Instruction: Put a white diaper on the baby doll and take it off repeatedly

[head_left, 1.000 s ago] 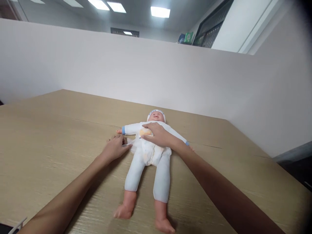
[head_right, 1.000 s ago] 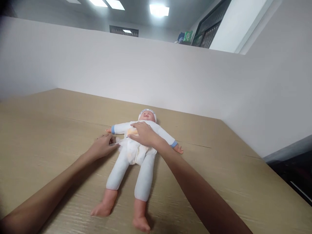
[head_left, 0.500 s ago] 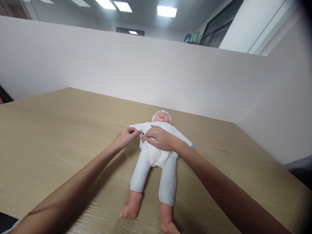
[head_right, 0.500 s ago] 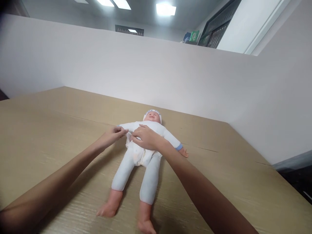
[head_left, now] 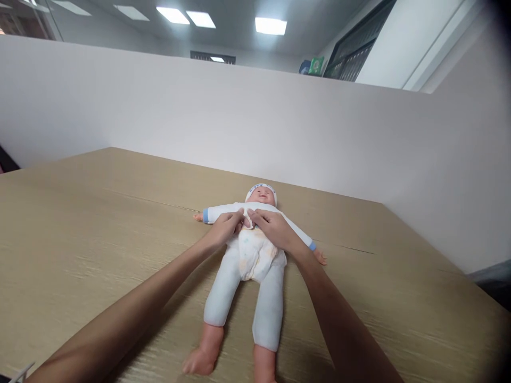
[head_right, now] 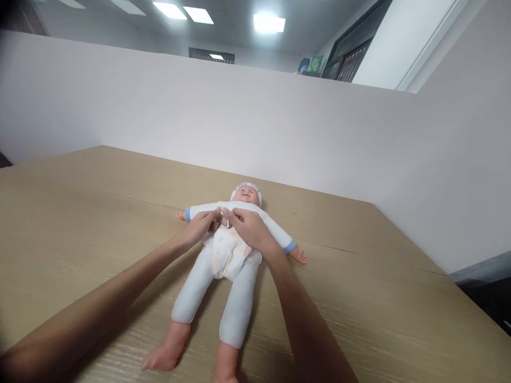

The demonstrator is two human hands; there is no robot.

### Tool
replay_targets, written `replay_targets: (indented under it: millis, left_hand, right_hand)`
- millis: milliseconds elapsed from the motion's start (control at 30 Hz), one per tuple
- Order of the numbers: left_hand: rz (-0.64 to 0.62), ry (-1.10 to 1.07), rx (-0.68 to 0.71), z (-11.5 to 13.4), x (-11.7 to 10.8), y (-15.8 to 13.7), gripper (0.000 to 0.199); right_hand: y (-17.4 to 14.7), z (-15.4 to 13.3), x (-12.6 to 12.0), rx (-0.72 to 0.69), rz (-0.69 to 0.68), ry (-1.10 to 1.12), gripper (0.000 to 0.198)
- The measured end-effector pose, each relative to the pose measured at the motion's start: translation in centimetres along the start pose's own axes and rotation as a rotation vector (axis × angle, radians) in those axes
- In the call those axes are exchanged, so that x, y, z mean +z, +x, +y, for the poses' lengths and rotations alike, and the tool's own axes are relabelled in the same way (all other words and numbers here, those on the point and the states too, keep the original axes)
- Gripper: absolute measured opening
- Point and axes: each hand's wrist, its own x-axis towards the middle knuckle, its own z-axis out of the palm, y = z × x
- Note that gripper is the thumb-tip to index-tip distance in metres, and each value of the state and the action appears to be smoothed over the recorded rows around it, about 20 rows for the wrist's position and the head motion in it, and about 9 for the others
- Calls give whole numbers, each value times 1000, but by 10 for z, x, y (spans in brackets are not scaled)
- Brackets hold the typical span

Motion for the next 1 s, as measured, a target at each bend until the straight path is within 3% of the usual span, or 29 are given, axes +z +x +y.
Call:
replay_targets:
  millis: [133,267,467,633,700,767,800,867,933,1000]
  left_hand:
    - [-7,-138,101,-16,-2,-8,51]
    - [74,-40,150,-40,-7,-14,48]
    - [82,13,176,-61,-7,-12,48]
    - [188,82,167,-49,-7,-14,45]
    - [293,150,187,-34,-7,-24,38]
    - [346,209,247,-14,-8,-43,29]
    - [317,229,289,-4,-8,-56,25]
    - [116,269,341,11,-9,-85,24]
    - [-153,396,336,18,-11,-113,23]
    - [-294,550,324,17,-11,-133,21]
  right_hand:
    - [1,0,0,12,-35,-55,49]
    - [1,1,-4,8,-68,-56,42]
    - [0,5,-7,-5,-38,-74,28]
    - [3,14,-4,-26,27,-49,14]
    - [-3,9,-1,-63,138,-85,7]
    - [-20,-6,3,-124,307,-144,13]
    - [-33,-15,5,-160,374,-163,14]
    - [-68,-37,10,-228,404,-157,9]
    - [-108,-53,16,-267,222,-113,7]
    - [-145,-58,21,-247,-41,-150,9]
